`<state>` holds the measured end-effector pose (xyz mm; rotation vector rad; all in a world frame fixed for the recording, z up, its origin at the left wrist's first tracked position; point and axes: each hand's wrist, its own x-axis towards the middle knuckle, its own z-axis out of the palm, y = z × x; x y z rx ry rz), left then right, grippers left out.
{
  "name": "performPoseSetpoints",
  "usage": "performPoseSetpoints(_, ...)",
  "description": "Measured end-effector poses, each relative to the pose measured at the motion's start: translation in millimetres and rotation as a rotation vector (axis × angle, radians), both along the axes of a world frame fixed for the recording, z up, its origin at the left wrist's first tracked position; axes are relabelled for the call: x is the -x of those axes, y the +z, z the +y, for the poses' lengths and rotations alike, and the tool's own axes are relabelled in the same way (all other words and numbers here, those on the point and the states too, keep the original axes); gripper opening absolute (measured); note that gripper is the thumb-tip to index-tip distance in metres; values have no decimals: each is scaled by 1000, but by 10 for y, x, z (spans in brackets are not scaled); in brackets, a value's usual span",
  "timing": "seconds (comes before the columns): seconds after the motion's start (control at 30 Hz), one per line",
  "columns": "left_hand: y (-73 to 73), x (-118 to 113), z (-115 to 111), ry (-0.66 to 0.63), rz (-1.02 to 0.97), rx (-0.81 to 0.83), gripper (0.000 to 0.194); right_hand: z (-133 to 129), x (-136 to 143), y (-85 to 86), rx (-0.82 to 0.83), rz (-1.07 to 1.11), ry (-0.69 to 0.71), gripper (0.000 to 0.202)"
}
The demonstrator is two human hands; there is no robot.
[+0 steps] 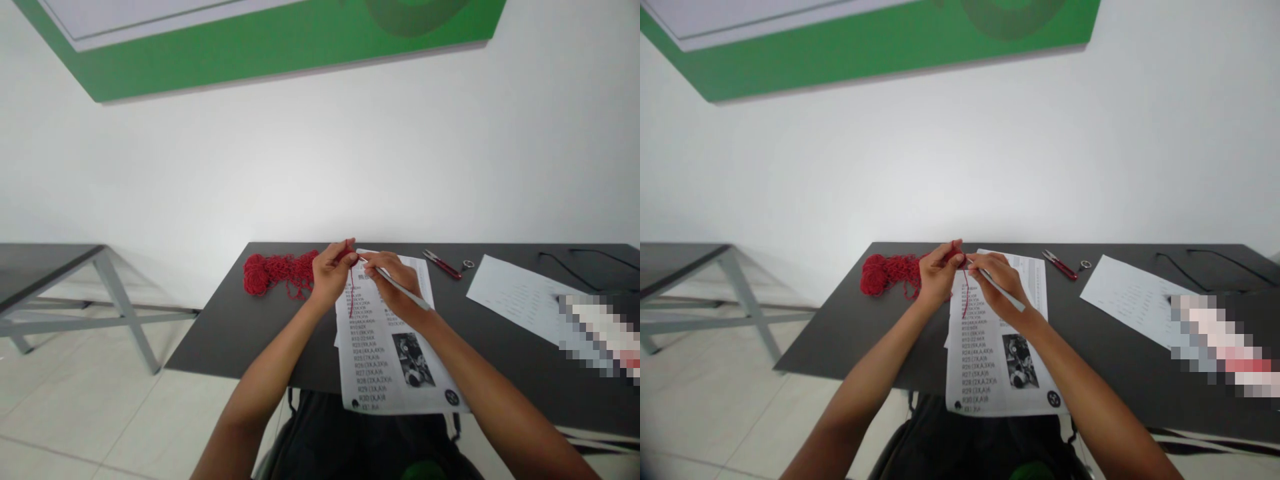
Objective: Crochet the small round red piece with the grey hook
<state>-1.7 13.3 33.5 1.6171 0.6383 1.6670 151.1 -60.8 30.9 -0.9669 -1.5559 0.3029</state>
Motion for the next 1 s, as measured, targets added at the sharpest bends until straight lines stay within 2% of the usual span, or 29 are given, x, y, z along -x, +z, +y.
performPoseSetpoints(0.13, -69, -23, 37, 4, -26, 102, 32, -40, 82, -40, 141, 263, 38, 21)
performPoseSetpoints(0.23, -90, -37, 31, -47, -50, 145, 37, 15, 106, -33, 218, 562, 204, 23)
performPoseSetpoints(0.33, -81, -36, -9, -85, 4, 108, 36, 112, 109, -22, 267, 805, 358, 31)
performPoseSetpoints(0.47, -78, -37, -88, -1, 104, -19, 31, 183, 116, -66, 271, 902, 397, 30)
performPoseSetpoints(0.57, -84, -38, -129, 29, 174, -89, 31, 182, 99, -106, 167, 798, 329, 21)
performPoseSetpoints(0.73, -73, -24, -119, 47, 233, -160, 31, 143, 20, -67, -24, 316, 149, 17)
performPoseSetpoints(0.87, -84, -24, -133, 64, 251, -202, 34, 94, -12, -49, -164, 33, 33, 17)
performPoseSetpoints(0.93, -104, -46, -164, 74, 227, -182, 36, 71, -18, -73, -246, -107, -58, 22)
performPoseSetpoints(1.0, -125, -86, -197, 33, 144, -72, 36, 52, -23, -102, -328, -248, -148, 27)
